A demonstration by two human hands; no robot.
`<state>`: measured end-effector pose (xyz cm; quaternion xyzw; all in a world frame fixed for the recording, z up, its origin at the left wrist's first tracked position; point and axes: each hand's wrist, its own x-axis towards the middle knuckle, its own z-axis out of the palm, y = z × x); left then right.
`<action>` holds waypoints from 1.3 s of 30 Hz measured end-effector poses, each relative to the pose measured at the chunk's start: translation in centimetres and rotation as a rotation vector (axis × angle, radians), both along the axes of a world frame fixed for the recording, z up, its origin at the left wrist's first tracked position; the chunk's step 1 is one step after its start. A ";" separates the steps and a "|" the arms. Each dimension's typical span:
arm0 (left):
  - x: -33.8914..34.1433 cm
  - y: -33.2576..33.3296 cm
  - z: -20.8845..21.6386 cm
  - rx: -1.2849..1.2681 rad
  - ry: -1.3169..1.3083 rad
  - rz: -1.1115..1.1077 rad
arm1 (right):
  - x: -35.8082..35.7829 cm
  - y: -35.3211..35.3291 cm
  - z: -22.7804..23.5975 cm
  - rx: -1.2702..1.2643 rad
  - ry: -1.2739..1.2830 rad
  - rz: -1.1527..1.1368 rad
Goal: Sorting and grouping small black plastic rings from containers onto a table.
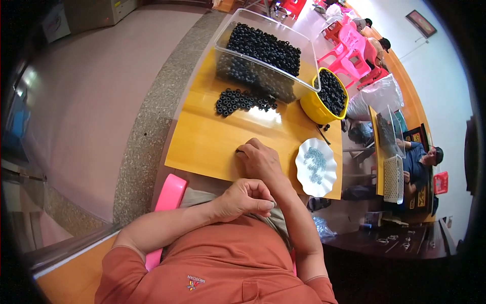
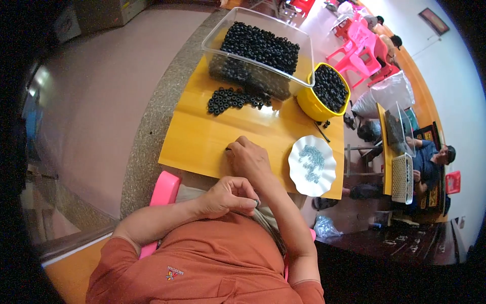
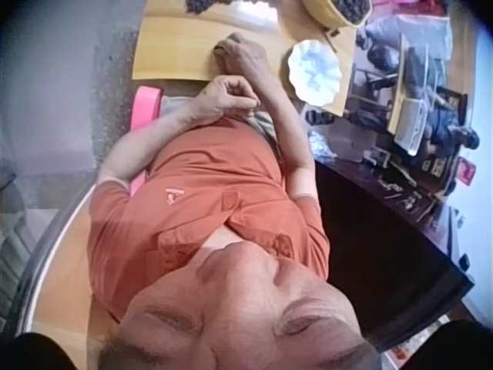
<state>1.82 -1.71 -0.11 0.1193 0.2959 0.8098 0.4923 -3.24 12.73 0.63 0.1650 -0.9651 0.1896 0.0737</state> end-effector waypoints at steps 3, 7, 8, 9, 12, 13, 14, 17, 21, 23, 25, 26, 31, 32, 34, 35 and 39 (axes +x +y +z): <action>0.1 0.1 -0.1 0.002 -0.006 0.012 | 0.3 0.7 -0.1 -0.016 0.032 0.010; 0.1 0.1 -0.2 0.005 -0.018 0.011 | 0.7 1.3 0.0 -0.066 0.071 -0.018; 0.2 0.1 -0.2 -0.005 -0.018 0.019 | 0.8 1.5 -0.1 -0.065 0.072 -0.019; 0.2 0.1 -0.2 -0.016 -0.018 0.026 | 0.8 1.7 -0.2 -0.085 0.050 -0.020; 0.1 0.2 0.0 -0.039 -0.011 0.031 | 0.9 1.7 0.3 -0.112 0.019 -0.041; 0.1 0.2 0.0 -0.039 -0.010 0.032 | 0.9 1.6 0.5 -0.120 0.011 -0.056; 0.1 0.2 -0.1 -0.048 -0.002 0.035 | 0.9 1.7 0.6 -0.119 0.012 -0.056; 0.1 0.3 -0.5 -0.056 0.003 0.043 | 1.1 2.0 0.7 -0.265 -0.033 -0.098; 0.1 0.4 -0.6 -0.057 0.003 0.052 | 1.4 2.5 0.8 -0.339 -0.064 -0.125; 0.0 0.3 -0.6 -0.062 0.000 0.048 | 1.4 2.8 0.9 -0.353 -0.068 -0.120; 0.0 0.4 -0.7 -0.068 -0.002 0.043 | 1.5 3.0 0.9 -0.328 -0.064 -0.128; 0.0 0.4 -0.8 -0.069 -0.006 0.046 | 1.5 3.0 0.9 -0.329 -0.063 -0.129; 0.0 0.5 -0.9 -0.070 -0.009 0.051 | 1.5 3.2 0.7 -0.340 -0.070 -0.144; 0.1 0.5 -1.0 -0.071 -0.014 0.054 | 1.5 3.2 0.6 -0.340 -0.070 -0.144; 0.1 0.5 -1.0 -0.072 -0.019 0.058 | 1.5 3.4 0.5 -0.375 -0.102 -0.165; 0.0 0.5 -0.9 -0.074 -0.024 0.057 | 1.6 3.5 0.5 -0.374 -0.102 -0.165; 0.1 0.5 -0.9 -0.079 -0.033 0.063 | 1.9 3.9 0.1 -0.446 -0.040 -0.146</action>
